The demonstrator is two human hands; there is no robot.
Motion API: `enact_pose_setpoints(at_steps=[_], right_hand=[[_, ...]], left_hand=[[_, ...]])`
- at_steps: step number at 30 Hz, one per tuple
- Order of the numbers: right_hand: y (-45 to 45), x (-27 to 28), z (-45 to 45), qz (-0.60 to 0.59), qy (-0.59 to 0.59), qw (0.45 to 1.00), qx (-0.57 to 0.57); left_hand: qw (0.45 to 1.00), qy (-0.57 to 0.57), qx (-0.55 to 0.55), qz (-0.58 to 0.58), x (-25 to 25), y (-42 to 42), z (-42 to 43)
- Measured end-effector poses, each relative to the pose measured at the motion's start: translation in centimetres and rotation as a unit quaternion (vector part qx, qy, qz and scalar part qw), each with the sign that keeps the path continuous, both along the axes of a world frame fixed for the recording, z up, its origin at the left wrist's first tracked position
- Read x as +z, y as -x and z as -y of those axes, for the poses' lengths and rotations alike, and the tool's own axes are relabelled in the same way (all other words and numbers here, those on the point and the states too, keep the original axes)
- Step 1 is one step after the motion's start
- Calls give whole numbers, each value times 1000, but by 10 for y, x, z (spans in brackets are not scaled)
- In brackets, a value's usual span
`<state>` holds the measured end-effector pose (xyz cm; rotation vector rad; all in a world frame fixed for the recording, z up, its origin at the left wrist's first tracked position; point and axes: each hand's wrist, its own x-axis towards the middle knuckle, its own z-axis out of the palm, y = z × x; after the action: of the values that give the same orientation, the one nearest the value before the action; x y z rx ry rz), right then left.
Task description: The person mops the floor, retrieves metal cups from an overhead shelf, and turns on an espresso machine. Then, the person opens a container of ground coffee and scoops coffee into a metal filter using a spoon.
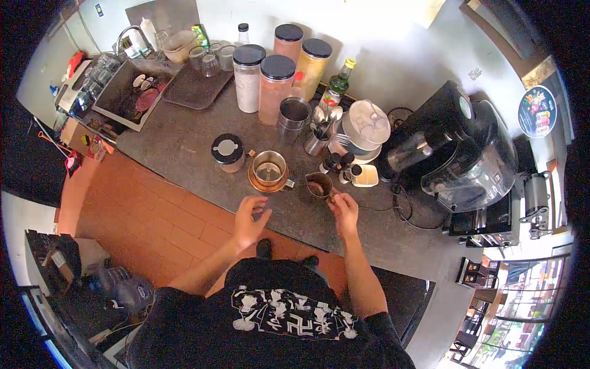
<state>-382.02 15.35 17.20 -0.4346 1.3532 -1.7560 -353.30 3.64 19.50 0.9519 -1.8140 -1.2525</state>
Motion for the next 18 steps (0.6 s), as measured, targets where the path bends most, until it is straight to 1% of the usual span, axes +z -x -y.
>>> enact_pose_setpoints(at_steps=[4,7,10,11,13,16,18], right_hand=[[0,-1,-2,6,-10,1000,-2],[3,-5,0,-7,-19,1000,-8],[8,-7,-6,-87,-66,994,5],[6,-8,-12,-97,-53,994,-24],[-10,8,-25,-118,-30,989,-88],[-29,16,-78,-167,-48,976,-128],[-53,32,-120,-153,-67,977,-133]], left_hand=[[999,-39,-12,-6,8,-3,5],[1000,-8,-26,9,-4,-5,4],[996,-60,-32,63,-11,-5,-5],[996,-26,-59,64,-11,-6,-8],[990,40,-121,61,-8,-8,-13],[969,-6,-233,85,-2,-8,-28],[940,32,-326,95,17,-5,-35]])
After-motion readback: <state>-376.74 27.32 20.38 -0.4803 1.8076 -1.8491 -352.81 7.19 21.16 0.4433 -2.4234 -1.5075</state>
